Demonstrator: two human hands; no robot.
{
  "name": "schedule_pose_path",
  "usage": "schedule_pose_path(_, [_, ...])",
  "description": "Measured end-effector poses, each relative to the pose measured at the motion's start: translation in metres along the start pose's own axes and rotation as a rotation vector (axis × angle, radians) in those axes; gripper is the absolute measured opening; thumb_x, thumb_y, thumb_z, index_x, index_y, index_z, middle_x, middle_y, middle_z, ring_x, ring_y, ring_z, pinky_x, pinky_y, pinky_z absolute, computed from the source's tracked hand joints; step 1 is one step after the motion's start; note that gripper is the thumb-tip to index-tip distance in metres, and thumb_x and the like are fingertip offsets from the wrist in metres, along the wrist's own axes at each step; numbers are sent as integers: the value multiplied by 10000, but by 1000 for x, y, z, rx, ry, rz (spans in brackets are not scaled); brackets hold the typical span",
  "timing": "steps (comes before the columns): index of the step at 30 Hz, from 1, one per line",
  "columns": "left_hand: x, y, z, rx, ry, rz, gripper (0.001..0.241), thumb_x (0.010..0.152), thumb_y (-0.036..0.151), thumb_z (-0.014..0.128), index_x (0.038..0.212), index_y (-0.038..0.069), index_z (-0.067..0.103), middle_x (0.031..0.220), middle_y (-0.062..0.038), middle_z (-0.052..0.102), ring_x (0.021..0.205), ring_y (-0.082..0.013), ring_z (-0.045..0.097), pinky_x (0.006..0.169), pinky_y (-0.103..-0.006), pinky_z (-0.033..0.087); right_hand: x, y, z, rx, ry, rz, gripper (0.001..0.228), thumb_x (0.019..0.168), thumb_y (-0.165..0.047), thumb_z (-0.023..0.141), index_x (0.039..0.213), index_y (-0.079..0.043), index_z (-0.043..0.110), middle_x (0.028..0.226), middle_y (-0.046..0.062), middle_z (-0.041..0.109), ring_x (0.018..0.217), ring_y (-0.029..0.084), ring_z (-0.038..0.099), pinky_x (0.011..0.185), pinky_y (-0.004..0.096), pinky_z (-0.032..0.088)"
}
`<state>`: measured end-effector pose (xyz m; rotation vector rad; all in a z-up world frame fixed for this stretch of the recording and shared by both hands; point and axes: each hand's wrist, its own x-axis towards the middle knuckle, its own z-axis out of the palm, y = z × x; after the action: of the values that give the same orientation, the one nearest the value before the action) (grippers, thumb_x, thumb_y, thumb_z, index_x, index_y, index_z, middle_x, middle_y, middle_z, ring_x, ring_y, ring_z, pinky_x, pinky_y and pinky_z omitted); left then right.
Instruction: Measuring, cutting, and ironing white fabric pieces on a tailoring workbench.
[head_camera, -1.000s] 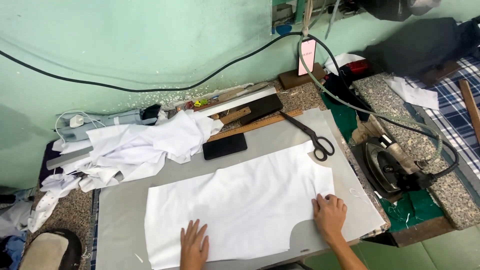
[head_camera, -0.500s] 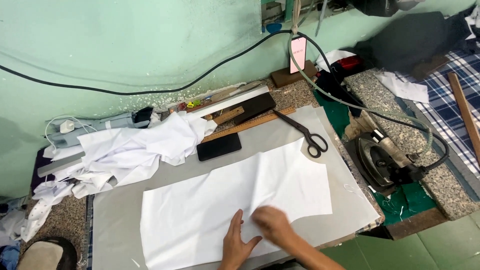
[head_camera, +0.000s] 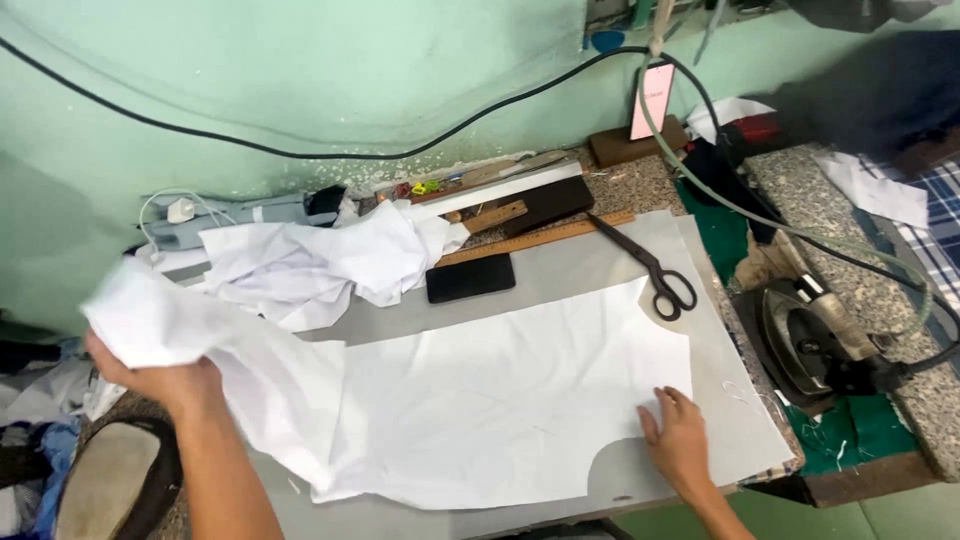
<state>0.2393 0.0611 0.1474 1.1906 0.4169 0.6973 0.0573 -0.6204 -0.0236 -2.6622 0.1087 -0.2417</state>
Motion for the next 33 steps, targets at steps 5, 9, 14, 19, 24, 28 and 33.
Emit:
schedule_pose_path(5, [-16, 50, 76, 90, -89, 509, 463, 1025, 542, 499, 1366, 230, 517, 1416, -143, 541, 1324, -347, 516, 1047, -475, 479, -9, 41, 11, -142, 56, 107, 538, 959, -441, 596, 1369, -96, 653, 1398, 190, 609, 1221, 422, 588, 991, 540, 489])
schedule_pose_path(9, [-84, -43, 49, 1135, -820, 492, 594, 951, 169, 665, 1488, 56, 437, 1589, -152, 381, 1513, -285, 309, 1232, -396, 240, -4, 60, 7, -227, -175, -92, 559, 843, -533, 679, 1364, -334, 640, 1439, 92, 591, 1264, 355, 578, 1008, 520, 521])
schedule_pose_path(14, [-235, -91, -3, 1113, -905, 434, 265, 967, 268, 668, 1135, 75, 739, 1175, -94, 752, 1128, -290, 676, 1004, -416, 504, 6, 81, 15, -103, -234, -77, 246, 797, -509, 735, 969, -369, 842, 1247, -29, 690, 1185, 279, 584, 954, 453, 476])
schedule_pose_path(19, [-371, -123, -36, 912, -950, 386, 416, 923, 388, 811, 1175, 69, 722, 1219, -117, 670, 1119, -306, 633, 895, -459, 540, 32, 76, 16, 47, -169, -266, 218, 876, -338, 714, 969, -142, 724, 1174, 8, 707, 1107, 258, 655, 919, 427, 518])
schedule_pose_path(24, [-383, -140, -31, 1449, -1086, 164, 996, 785, 605, 727, 1566, 138, 323, 1533, -134, 357, 1325, -342, 369, 1028, -495, 337, 113, -16, -46, 111, -79, -421, 229, 956, -268, 654, 1072, -71, 649, 938, 93, 739, 850, 298, 700, 739, 441, 547])
schedule_pose_path(28, [-292, -162, -70, 1658, -531, 756, 555, 601, 207, 681, 1146, 102, 652, 952, -92, 646, 857, -331, 608, 732, -461, 485, 204, -91, -106, -39, -20, -514, 173, 1003, -239, 616, 928, -111, 705, 762, 114, 710, 687, 336, 659, 671, 484, 516])
schedule_pose_path(33, [-114, -27, -27, 1573, -132, 930, 460, 623, 39, 742, 1075, 122, 738, 885, -57, 694, 754, -274, 635, 702, -424, 486, 290, -158, -193, -278, -157, -160, 311, 1076, -438, 496, 1206, -251, 707, 1064, 132, 790, 942, 410, 744, 799, 511, 561])
